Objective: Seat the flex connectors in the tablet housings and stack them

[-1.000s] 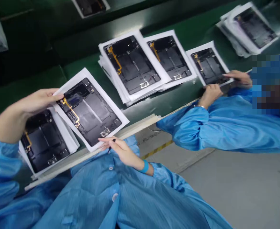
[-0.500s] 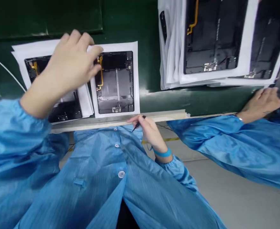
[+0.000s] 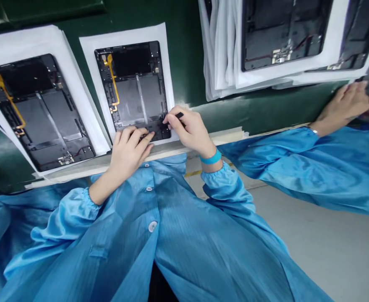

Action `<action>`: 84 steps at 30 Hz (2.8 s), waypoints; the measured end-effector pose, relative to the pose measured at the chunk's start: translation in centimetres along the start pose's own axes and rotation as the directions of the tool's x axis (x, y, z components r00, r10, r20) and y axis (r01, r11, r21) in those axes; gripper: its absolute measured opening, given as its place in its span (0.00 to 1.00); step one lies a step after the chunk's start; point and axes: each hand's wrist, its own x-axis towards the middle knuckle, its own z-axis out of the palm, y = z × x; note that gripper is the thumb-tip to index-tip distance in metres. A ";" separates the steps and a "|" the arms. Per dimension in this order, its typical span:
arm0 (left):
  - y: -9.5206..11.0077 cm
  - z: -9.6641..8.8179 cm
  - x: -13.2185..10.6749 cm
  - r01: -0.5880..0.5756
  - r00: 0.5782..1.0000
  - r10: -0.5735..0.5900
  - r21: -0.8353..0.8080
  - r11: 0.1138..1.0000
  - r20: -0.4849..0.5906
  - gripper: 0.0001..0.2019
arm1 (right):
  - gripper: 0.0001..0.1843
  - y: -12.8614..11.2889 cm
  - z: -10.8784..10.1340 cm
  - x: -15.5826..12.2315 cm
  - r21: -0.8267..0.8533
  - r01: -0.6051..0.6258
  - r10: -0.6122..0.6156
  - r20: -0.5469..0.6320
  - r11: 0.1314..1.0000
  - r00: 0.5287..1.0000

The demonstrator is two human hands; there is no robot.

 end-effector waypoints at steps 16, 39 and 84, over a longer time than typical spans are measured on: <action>-0.8 -0.3 1.1 -0.150 0.987 0.155 0.107 0.983 -0.040 0.13 | 0.27 0.7 -0.7 -0.5 -0.120 0.105 -0.103 0.026 0.987 0.994; -1.8 -5.6 2.8 -0.291 0.896 0.264 0.023 0.956 0.356 0.19 | 0.25 0.4 2.5 -2.1 -0.040 0.010 -0.015 -0.122 0.999 0.992; -3.7 -4.9 3.9 -0.234 0.870 0.234 -0.054 0.971 0.435 0.17 | 0.28 0.5 3.6 -2.3 -0.128 0.043 -0.051 -0.056 0.991 0.997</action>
